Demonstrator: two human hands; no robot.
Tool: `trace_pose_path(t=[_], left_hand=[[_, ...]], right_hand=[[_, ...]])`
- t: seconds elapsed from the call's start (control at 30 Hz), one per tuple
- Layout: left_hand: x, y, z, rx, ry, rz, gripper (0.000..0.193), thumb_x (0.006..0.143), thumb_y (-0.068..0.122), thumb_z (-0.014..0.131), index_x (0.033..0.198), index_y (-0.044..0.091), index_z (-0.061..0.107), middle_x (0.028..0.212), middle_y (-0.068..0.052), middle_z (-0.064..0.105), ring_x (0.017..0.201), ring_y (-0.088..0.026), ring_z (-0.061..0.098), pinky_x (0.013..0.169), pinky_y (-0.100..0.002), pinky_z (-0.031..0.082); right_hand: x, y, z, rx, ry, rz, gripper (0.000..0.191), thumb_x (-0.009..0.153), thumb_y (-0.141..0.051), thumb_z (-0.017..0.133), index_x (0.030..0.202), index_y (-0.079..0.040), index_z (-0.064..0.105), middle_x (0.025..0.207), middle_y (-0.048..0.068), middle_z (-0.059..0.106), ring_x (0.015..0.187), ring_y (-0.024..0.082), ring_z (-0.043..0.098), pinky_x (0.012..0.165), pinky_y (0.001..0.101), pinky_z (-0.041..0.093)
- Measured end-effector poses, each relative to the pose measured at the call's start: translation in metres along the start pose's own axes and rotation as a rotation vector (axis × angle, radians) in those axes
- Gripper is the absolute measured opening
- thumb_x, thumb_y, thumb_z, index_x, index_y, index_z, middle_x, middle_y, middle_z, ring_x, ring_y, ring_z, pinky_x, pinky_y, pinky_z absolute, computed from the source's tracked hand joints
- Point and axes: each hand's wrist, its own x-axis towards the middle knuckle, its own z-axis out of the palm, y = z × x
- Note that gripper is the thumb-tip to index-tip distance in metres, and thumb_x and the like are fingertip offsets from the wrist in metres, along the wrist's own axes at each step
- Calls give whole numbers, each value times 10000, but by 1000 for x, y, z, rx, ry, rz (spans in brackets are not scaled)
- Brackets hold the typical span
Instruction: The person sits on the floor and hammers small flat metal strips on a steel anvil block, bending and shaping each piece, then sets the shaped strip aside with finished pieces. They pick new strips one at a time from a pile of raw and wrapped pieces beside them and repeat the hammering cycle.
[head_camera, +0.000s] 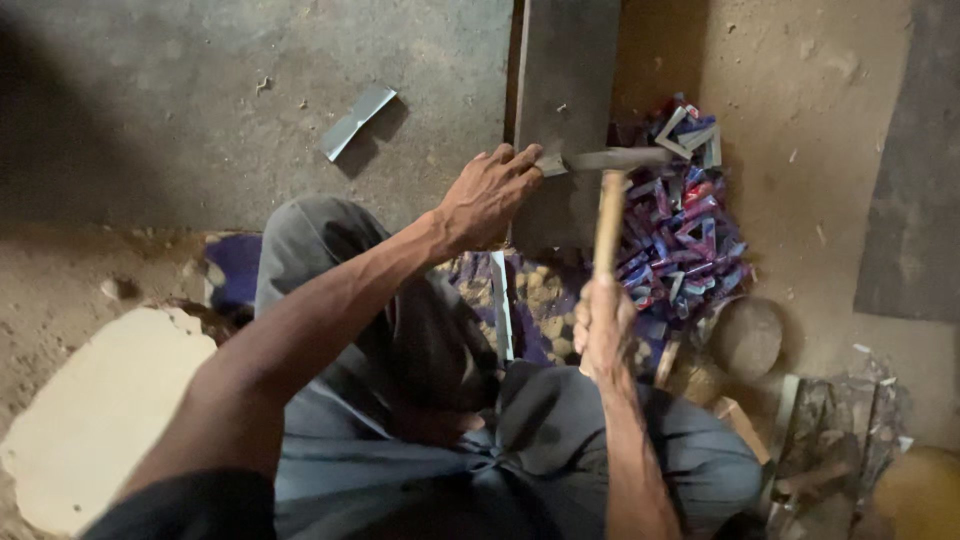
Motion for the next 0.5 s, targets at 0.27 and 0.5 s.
trace_pose_path(t=[0.27,0.5], left_hand=[[0,11,-12,68,103,188,212,843,212,727,1043,147,752,1480,-157,503,1471,-386,327,1178,-668,189],[17,2,-11,-202,62,111,247,905,101,646,1132,39,721,1438,-219,526,1319,-403,480,1034,-557,444]], right_hand=[[-32,27,-28,156,17,-61,423,1050,-508,441,953,-103,518,649,6,480,438,117,427,377,281,362],[-14,35,-34,299,58,15,432,1030,-550,459,964,-125,502,636,0,465,426,117,409,379,282,362]])
